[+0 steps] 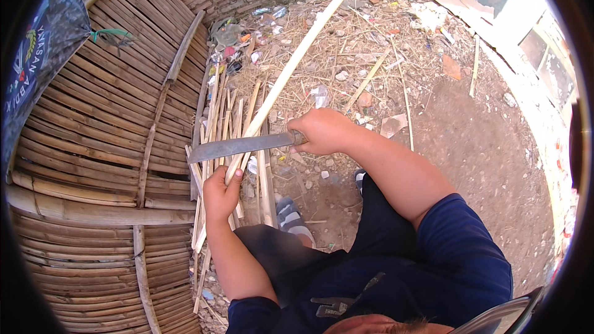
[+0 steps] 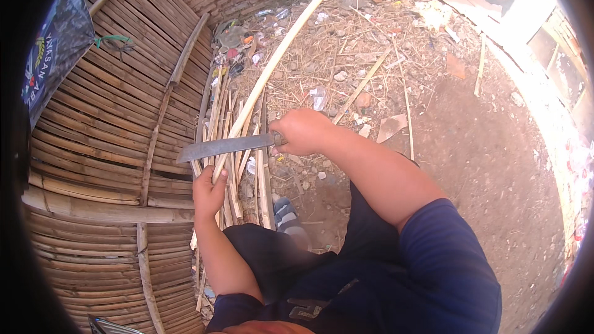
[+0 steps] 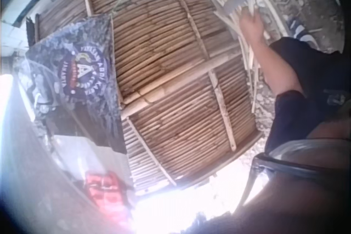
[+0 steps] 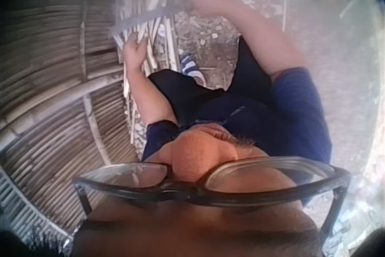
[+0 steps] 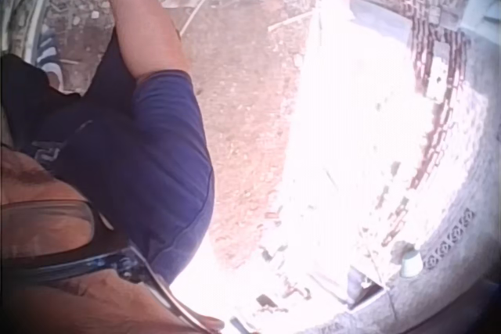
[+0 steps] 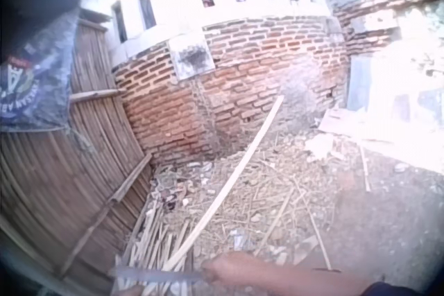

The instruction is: The person shaves a thin strip of bamboo by hand using a machete while sitting on the ground outdoors.

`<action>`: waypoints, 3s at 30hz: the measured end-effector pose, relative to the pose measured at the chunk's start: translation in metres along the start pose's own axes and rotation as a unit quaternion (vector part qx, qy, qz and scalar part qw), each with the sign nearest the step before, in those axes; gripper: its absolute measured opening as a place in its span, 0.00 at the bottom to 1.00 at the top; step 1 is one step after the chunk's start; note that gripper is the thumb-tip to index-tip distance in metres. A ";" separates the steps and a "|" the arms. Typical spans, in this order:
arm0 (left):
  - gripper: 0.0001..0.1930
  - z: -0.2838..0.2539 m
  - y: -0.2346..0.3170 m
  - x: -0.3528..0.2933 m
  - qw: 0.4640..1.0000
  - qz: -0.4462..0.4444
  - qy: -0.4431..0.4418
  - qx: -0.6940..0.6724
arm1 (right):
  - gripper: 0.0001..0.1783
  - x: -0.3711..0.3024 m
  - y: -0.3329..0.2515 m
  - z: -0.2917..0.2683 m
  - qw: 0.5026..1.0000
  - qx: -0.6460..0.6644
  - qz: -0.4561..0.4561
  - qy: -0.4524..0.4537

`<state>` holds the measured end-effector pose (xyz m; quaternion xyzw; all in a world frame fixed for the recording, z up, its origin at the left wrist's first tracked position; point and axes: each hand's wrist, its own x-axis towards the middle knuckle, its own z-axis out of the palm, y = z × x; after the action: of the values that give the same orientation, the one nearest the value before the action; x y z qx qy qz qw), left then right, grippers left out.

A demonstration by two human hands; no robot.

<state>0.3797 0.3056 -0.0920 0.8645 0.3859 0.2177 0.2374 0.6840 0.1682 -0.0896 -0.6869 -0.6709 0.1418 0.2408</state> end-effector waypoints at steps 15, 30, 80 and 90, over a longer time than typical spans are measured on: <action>0.22 0.005 0.004 0.003 1.000 -0.004 0.010 0.009 | 0.29 0.002 0.039 -0.011 0.987 0.096 0.095 0.085; 0.22 -0.004 0.003 0.002 0.995 -0.053 -0.010 0.082 | 0.29 0.005 0.079 -0.023 0.948 0.196 0.223 0.118; 0.19 0.004 -0.006 -0.002 0.993 -0.040 -0.062 -0.095 | 0.20 0.004 0.012 -0.008 0.999 -0.003 0.034 0.024; 0.22 0.010 -0.004 0.003 0.996 -0.028 -0.036 -0.072 | 0.22 0.001 0.020 -0.004 0.996 0.014 0.054 0.075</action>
<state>0.3851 0.3080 -0.1011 0.8412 0.3845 0.2071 0.3188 0.7033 0.1685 -0.0970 -0.7270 -0.6110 0.1124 0.2923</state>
